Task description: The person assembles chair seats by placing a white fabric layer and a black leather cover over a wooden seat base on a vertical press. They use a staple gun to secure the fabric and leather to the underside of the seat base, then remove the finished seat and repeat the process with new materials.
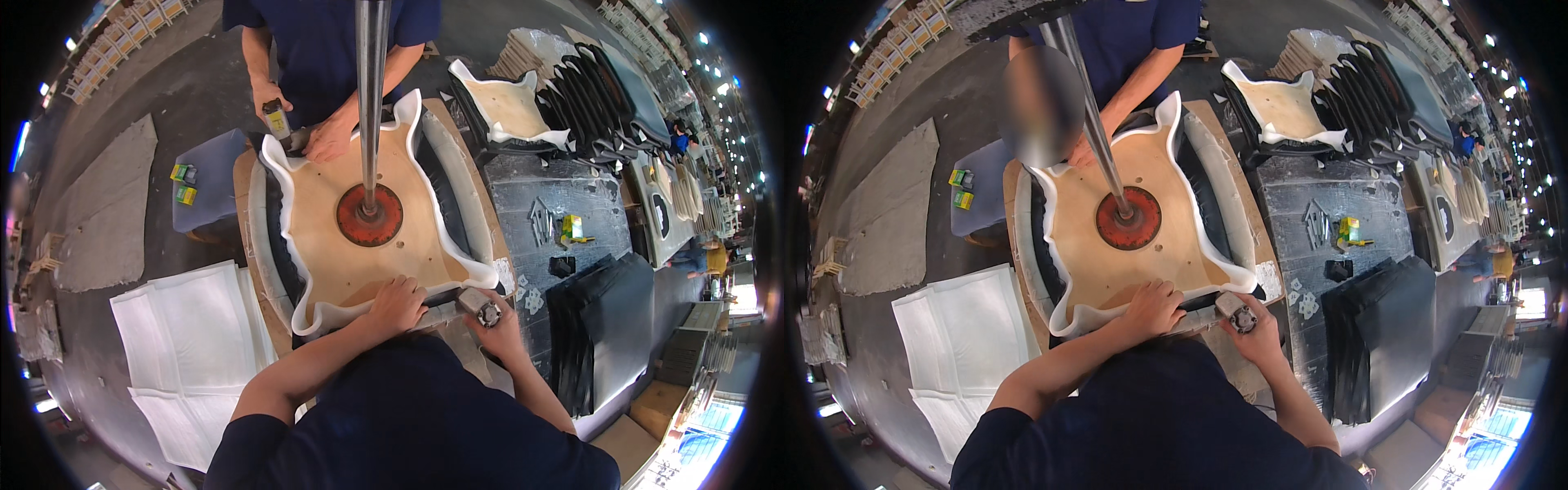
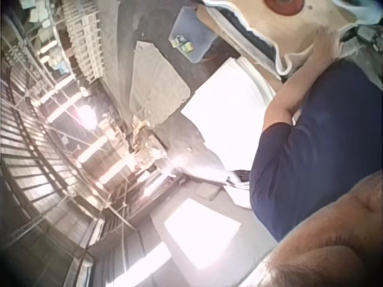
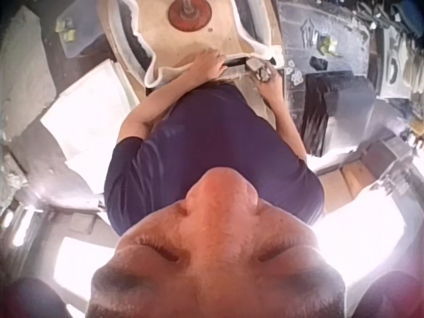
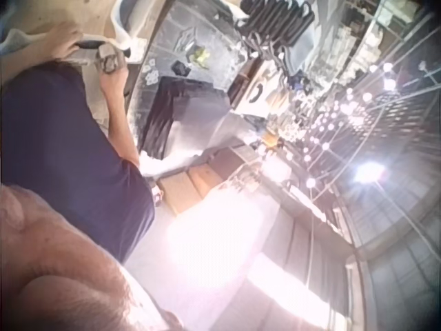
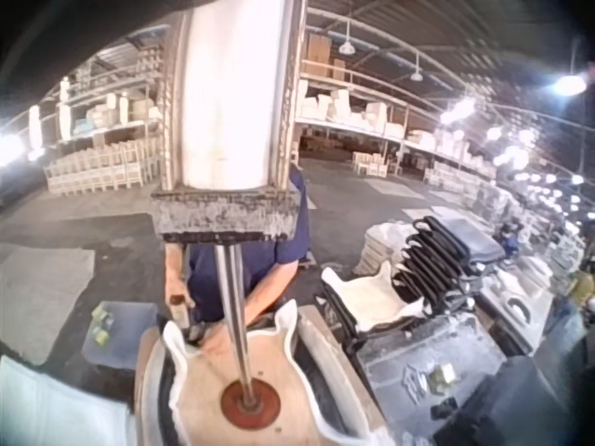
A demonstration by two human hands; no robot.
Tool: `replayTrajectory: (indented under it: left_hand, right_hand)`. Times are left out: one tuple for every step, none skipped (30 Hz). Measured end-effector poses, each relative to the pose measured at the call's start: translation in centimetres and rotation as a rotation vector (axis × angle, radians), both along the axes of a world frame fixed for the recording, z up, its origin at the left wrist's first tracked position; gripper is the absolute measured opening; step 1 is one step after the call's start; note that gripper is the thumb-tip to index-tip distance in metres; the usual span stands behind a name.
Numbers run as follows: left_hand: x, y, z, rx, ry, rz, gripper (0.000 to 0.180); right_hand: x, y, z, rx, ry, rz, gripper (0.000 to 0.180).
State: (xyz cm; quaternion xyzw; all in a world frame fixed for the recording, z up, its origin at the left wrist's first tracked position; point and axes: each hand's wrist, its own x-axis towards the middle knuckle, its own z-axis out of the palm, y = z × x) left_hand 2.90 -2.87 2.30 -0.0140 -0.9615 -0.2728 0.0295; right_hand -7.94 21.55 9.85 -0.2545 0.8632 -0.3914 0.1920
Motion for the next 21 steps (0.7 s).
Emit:
replayTrajectory:
  left_hand:
    - [-0.2, 0.0, -0.1, -0.007, 0.003, -0.009, 0.027]
    - [-0.2, 0.1, -0.2, 0.001, -0.006, -0.018, 0.027]
    - [-0.5, 0.1, -0.2, 0.006, -0.005, -0.025, 0.028]
    - [-0.7, 0.0, -0.3, 0.010, -0.005, -0.032, 0.028]
    - [-1.0, 0.0, -0.3, 0.018, -0.006, -0.033, 0.027]
    - [-1.1, 0.1, -0.5, 0.028, -0.008, -0.032, 0.027]
    - [-1.1, 0.2, -0.7, 0.038, -0.011, -0.029, 0.026]
    - [-1.3, 0.3, -0.9, 0.028, 0.016, -0.025, 0.024]
    - [-1.4, 0.4, -1.2, 0.020, 0.040, -0.016, 0.022]
    - [-1.4, 0.5, -1.5, 0.012, 0.064, -0.006, 0.020]
    - [-1.4, 0.4, -1.9, 0.030, 0.087, -0.015, 0.020]
    - [-1.6, 0.2, -1.9, 0.050, 0.112, -0.031, 0.019]
    - [-1.7, 0.2, -1.9, 0.068, 0.138, -0.047, 0.019]
    - [-1.5, 0.4, -1.9, 0.084, 0.131, -0.037, 0.018]
    - [-1.3, 0.5, -1.8, 0.097, 0.124, -0.026, 0.017]
    - [-1.2, 0.6, -1.7, 0.111, 0.116, -0.016, 0.017]
    - [-1.2, 0.7, -1.6, 0.103, 0.130, 0.011, 0.016]
    - [-1.0, 0.8, -1.7, 0.096, 0.141, 0.038, 0.017]
    - [-1.0, 0.8, -1.7, 0.088, 0.151, 0.066, 0.017]
    - [-0.9, 0.9, -1.7, 0.099, 0.150, 0.095, 0.017]
    - [-1.0, 1.0, -1.8, 0.113, 0.151, 0.119, 0.018]
  right_hand:
    - [0.0, 0.0, 0.0, 0.004, -0.009, 0.002, 0.059]
    - [-0.1, 0.0, 0.1, 0.007, -0.018, 0.005, 0.059]
    - [-0.3, 0.2, 0.2, 0.008, -0.017, 0.009, 0.059]
    - [-0.4, 0.3, 0.1, 0.012, -0.014, 0.014, 0.059]
    - [-0.5, 0.4, 0.0, 0.017, -0.012, 0.020, 0.059]
    - [-0.5, 0.6, -0.2, 0.024, -0.011, 0.029, 0.059]
    - [-0.4, 0.7, -0.3, 0.015, -0.005, 0.037, 0.059]
    - [-0.4, 0.9, -0.4, 0.006, 0.001, 0.047, 0.060]
    - [-0.2, 0.9, -0.4, 0.000, 0.005, 0.061, 0.060]
    - [-0.1, 0.9, -0.3, 0.011, -0.053, 0.043, 0.060]
    - [0.0, 0.9, -0.3, 0.023, -0.111, 0.025, 0.060]
    - [0.2, 1.2, -0.3, 0.035, -0.167, 0.000, 0.061]
    - [0.3, 1.4, -0.5, 0.047, -0.232, -0.026, 0.058]
    - [0.4, 1.5, -0.6, 0.059, -0.297, -0.052, 0.055]
    - [0.4, 1.3, -0.4, 0.068, -0.362, -0.077, 0.052]
    - [0.5, 1.2, -0.2, 0.081, -0.416, -0.091, 0.049]
    - [0.6, 1.1, 0.0, 0.094, -0.470, -0.106, 0.046]
    - [0.7, 0.6, 0.6, 0.108, -0.526, -0.120, 0.043]
    - [0.9, 0.0, 1.1, 0.084, -0.526, -0.119, 0.037]
    - [0.9, -0.3, 1.0, 0.064, -0.555, -0.127, 0.036]
    - [0.9, -0.5, 0.9, 0.046, -0.581, -0.140, 0.036]
